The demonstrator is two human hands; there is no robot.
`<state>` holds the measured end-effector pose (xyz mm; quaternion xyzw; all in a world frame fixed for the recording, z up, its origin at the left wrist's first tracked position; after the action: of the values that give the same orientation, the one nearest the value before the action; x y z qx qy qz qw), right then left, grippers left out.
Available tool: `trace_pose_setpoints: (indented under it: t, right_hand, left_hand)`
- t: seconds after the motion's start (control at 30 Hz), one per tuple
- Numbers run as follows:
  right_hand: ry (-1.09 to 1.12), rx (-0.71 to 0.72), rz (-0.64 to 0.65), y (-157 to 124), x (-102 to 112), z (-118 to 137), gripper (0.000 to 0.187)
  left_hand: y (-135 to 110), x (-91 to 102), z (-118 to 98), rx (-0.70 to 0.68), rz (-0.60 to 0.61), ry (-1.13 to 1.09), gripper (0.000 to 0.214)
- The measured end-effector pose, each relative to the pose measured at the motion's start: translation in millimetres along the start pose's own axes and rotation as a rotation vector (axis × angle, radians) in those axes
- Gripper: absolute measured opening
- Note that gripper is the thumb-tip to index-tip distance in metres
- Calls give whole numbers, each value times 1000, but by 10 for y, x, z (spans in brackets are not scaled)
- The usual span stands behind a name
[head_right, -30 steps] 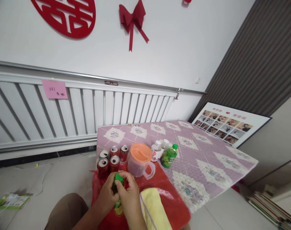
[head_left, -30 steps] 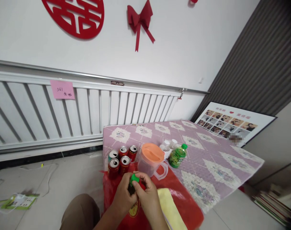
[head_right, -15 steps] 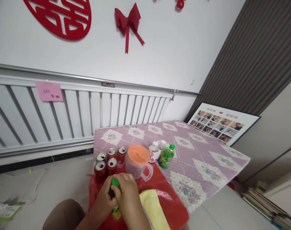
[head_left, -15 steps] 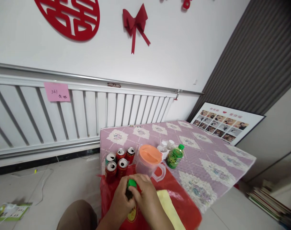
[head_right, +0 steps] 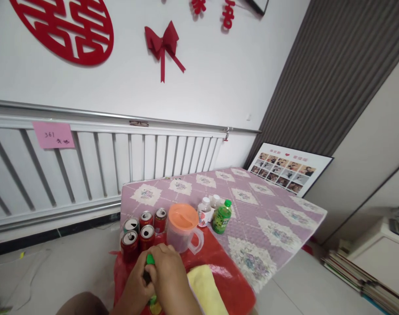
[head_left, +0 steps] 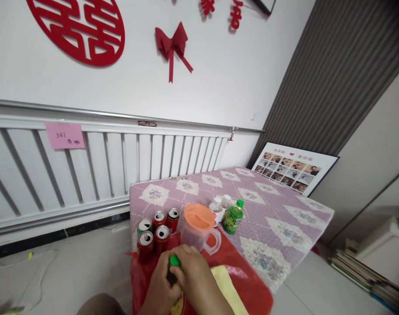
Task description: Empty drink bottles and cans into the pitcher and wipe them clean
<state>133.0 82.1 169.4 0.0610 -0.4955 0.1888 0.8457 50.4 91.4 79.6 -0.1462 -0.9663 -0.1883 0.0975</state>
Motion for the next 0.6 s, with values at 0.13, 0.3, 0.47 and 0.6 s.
trace_pose_setpoints:
  t: [0.13,0.3,0.47,0.6]
  right_hand:
    - [43,35,10,-19,36,-3,20]
    - [-38,53,115,18,79,100,24]
    - [-272,-29,247,126,55,140,28]
    - [-393,-74,290,195,41,157,23]
  left_hand:
    - [5,-12,-15,-5,16,5,39]
    - [21,-11,-1,-4,7,5,36]
    - [29,-22,29,20,19,18,35]
    - [23,-16,27,33,21,9,39]
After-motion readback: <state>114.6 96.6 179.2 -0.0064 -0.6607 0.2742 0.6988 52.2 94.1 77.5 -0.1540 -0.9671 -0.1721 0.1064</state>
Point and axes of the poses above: each hand's wrist, its own y-axis towards the middle knuckle, its own x-axis out of the back of the hand, z = x × y, the point moved 8 cm from there along y, towards the middle knuckle, and after that the axes turned 15 degrees about z, right-handed, at the moved point
